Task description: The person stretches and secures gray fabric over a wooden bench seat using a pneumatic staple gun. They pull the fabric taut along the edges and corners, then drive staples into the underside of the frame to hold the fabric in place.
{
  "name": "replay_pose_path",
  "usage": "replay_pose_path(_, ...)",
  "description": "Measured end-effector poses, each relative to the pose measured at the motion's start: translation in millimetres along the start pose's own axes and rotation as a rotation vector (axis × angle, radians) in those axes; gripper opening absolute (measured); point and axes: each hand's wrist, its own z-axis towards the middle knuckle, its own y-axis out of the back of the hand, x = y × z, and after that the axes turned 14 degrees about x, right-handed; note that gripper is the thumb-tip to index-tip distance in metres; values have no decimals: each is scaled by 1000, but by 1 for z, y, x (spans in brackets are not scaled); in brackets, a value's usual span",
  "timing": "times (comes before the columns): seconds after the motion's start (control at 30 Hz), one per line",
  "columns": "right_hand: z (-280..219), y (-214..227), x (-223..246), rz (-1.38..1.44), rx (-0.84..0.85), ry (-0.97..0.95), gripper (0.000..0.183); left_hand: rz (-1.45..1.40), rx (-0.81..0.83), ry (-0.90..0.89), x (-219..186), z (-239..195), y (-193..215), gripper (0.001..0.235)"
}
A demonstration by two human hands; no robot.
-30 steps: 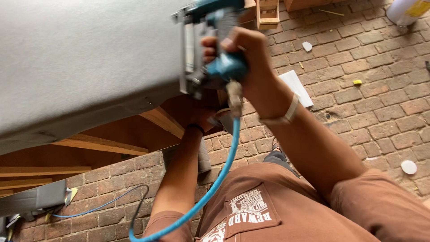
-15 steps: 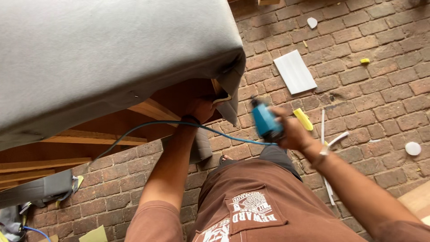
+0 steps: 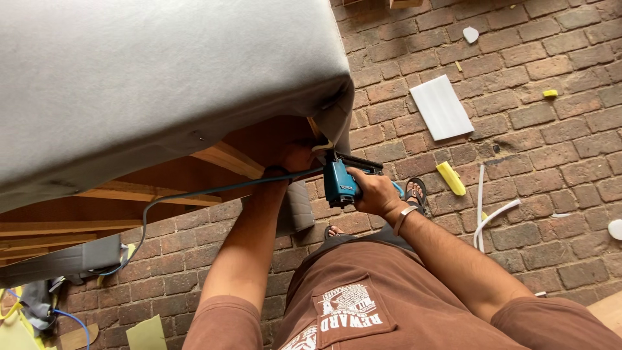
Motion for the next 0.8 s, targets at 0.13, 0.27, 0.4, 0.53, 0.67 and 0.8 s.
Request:
replay_pose_path(0.13,-3,7,-6,10,63,-28,65,-87,144,124,-6,-1,4,34)
replay_pose_path(0.27,-3,2,-14,-16,75,-44,57,-127,7,20,3,1,-12,36)
replay_pose_path(0.4,-15,19,-10,74,84,12,73,-299,173,206,6,-24,-44,35)
replay_pose_path(0.53,-34,85,-8,134,-41,53,80,-586,572,278,-46,-91,-64,35)
replay_pose_path(0.67,0,176,-16,72,-193,119,92,-949,201,296,-120,-129,0,35)
replay_pose_path(0.8,85,267,-6,-69,-185,331,90,-507,-730,196,-191,-117,105,49)
